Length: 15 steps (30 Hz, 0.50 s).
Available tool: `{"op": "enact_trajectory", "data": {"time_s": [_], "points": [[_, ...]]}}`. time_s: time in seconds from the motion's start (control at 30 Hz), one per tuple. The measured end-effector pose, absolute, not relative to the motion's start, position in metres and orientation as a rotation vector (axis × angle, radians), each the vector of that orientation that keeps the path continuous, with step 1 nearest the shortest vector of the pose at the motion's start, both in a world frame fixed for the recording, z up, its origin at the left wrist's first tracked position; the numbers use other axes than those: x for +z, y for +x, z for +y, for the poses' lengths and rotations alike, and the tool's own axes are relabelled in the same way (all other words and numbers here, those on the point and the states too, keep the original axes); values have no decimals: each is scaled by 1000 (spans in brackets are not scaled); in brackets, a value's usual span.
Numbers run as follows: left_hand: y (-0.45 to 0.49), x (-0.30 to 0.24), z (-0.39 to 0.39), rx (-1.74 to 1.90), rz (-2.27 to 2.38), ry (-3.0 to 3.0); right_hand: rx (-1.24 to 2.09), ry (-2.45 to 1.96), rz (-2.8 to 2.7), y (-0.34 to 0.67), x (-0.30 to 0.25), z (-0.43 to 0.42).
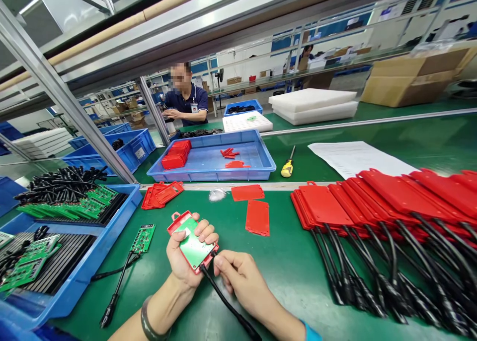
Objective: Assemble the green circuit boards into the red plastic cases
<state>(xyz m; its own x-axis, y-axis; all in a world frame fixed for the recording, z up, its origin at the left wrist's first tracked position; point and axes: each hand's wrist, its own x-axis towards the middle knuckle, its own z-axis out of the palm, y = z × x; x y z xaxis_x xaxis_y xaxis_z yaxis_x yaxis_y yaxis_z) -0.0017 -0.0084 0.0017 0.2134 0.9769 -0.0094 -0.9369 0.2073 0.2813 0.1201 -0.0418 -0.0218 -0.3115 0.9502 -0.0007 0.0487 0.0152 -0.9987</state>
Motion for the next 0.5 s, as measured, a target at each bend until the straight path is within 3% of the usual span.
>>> {"op": "enact_trajectory", "data": {"time_s": [0.1, 0.27, 0.5], "points": [[-2, 4, -9, 1334, 220, 244, 1214, -1057, -1625, 123, -20, -40], [-2, 9, -12, 1369, 195, 349, 1674, -955, -1116, 108, -28, -50], [-10, 12, -7, 1272, 221, 505, 1613, -937, -1329, 119, -15, -39]]}}
